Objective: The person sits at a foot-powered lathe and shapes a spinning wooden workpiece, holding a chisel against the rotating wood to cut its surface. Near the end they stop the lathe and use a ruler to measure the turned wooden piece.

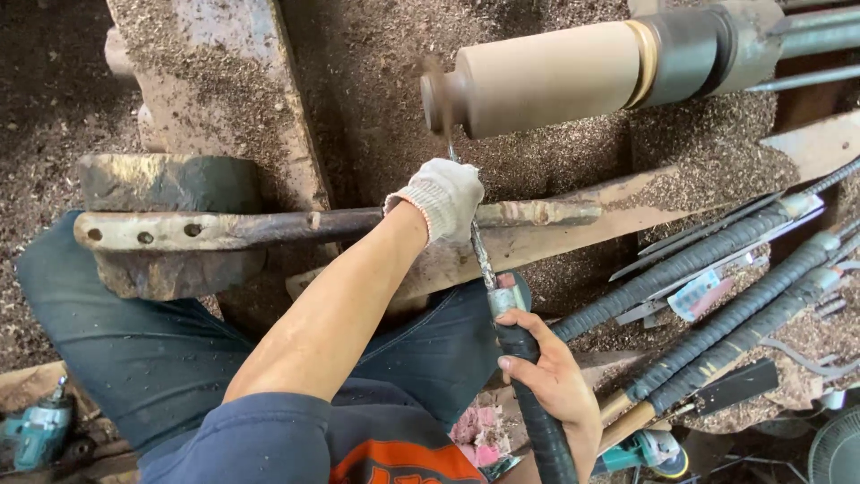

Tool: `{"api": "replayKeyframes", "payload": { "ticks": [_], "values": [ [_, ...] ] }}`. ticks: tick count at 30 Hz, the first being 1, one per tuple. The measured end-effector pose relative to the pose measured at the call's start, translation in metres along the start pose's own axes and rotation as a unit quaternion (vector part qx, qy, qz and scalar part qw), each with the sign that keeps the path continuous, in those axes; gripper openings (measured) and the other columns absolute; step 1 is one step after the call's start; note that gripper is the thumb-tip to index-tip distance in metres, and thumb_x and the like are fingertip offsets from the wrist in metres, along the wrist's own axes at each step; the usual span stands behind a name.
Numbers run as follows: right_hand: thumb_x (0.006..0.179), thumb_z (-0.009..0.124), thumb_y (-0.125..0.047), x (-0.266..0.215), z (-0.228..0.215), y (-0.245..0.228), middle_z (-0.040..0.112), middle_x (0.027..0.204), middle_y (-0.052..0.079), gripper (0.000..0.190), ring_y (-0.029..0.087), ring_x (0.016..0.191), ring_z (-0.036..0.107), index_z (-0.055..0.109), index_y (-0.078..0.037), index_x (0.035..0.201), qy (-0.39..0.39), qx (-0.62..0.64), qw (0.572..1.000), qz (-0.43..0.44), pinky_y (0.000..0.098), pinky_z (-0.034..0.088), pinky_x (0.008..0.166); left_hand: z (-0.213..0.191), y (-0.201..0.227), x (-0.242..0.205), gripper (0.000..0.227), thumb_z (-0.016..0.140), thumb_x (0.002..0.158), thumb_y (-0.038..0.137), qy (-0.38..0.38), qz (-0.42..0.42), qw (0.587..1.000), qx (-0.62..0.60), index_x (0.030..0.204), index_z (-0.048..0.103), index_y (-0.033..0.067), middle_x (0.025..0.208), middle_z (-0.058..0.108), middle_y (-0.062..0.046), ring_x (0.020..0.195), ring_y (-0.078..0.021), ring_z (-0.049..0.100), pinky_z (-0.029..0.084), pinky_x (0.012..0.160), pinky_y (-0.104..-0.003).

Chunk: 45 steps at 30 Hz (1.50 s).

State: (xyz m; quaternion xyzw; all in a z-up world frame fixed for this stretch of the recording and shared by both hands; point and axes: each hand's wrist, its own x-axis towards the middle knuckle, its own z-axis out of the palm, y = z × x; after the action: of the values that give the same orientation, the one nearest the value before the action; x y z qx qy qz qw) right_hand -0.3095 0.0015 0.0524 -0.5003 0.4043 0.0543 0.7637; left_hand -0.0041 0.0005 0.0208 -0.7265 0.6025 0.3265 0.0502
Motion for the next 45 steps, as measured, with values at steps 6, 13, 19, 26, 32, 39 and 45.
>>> {"api": "replayKeyframes", "payload": {
  "ticks": [6, 13, 19, 26, 32, 39, 45],
  "values": [
    [0.080, 0.071, 0.008, 0.004, -0.011, -0.008, 0.055, 0.096, 0.003, 0.053, 0.009, 0.075, 0.057, 0.060, -0.007, 0.130, -0.033, 0.007, 0.999, -0.010, 0.0247, 0.049, 0.066, -0.008, 0.004, -0.003, 0.025, 0.079, 0.069, 0.026, -0.017, -0.015, 1.000, 0.001, 0.089, 0.080, 0.0100, 0.094, 0.074, -0.016, 0.089, -0.0340, 0.074, 0.061, 0.079, -0.043],
    [0.081, 0.071, 0.008, 0.006, -0.024, -0.009, 0.054, 0.096, 0.003, 0.052, 0.009, 0.076, 0.054, 0.061, -0.007, 0.130, -0.048, -0.005, 0.999, 0.004, 0.0235, 0.046, 0.065, -0.004, 0.005, -0.003, 0.025, 0.079, 0.068, 0.025, -0.004, -0.032, 0.999, -0.012, 0.088, 0.080, 0.0108, 0.094, 0.075, -0.015, 0.090, -0.0336, 0.074, 0.060, 0.079, -0.042],
    [0.080, 0.072, 0.007, 0.012, -0.036, -0.011, 0.055, 0.100, 0.003, 0.052, 0.009, 0.076, 0.055, 0.060, -0.006, 0.129, -0.067, -0.028, 0.997, 0.002, 0.0251, 0.049, 0.066, -0.011, 0.007, -0.009, 0.026, 0.080, 0.071, 0.027, -0.017, -0.051, 0.998, -0.019, 0.092, 0.080, 0.0106, 0.096, 0.076, -0.015, 0.091, -0.0318, 0.075, 0.061, 0.079, -0.043],
    [0.081, 0.073, 0.007, 0.009, -0.028, -0.009, 0.057, 0.100, 0.004, 0.052, 0.009, 0.075, 0.058, 0.060, -0.007, 0.129, -0.049, -0.031, 0.998, 0.001, 0.0241, 0.050, 0.064, -0.011, 0.007, -0.010, 0.027, 0.079, 0.071, 0.025, -0.031, -0.043, 0.999, -0.008, 0.092, 0.080, 0.0088, 0.096, 0.075, -0.015, 0.089, -0.0311, 0.075, 0.061, 0.079, -0.042],
    [0.080, 0.072, 0.009, 0.000, 0.001, 0.010, 0.057, 0.099, 0.004, 0.055, 0.009, 0.075, 0.057, 0.060, -0.008, 0.131, 0.005, 0.028, 1.000, -0.002, 0.0233, 0.048, 0.064, 0.001, -0.003, -0.002, 0.025, 0.080, 0.070, 0.024, 0.017, 0.016, 1.000, -0.020, 0.090, 0.080, 0.0094, 0.097, 0.074, -0.017, 0.092, -0.0348, 0.073, 0.060, 0.081, -0.043],
    [0.080, 0.071, 0.012, -0.005, 0.043, 0.025, 0.056, 0.100, 0.004, 0.056, 0.009, 0.076, 0.058, 0.058, -0.007, 0.131, 0.061, 0.072, 0.995, -0.027, 0.0247, 0.050, 0.065, 0.016, -0.014, 0.011, 0.025, 0.080, 0.069, 0.024, 0.055, 0.097, 0.994, 0.010, 0.088, 0.078, 0.0076, 0.097, 0.071, -0.018, 0.090, -0.0358, 0.073, 0.060, 0.077, -0.043],
    [0.080, 0.070, 0.011, -0.006, 0.061, 0.019, 0.057, 0.105, 0.003, 0.056, 0.009, 0.075, 0.057, 0.059, -0.006, 0.132, 0.090, 0.042, 0.994, -0.041, 0.0246, 0.050, 0.066, 0.015, -0.019, 0.017, 0.031, 0.083, 0.066, 0.030, 0.032, 0.127, 0.991, 0.021, 0.088, 0.078, 0.0076, 0.097, 0.070, -0.018, 0.091, -0.0362, 0.072, 0.059, 0.079, -0.044]
  ]
}}
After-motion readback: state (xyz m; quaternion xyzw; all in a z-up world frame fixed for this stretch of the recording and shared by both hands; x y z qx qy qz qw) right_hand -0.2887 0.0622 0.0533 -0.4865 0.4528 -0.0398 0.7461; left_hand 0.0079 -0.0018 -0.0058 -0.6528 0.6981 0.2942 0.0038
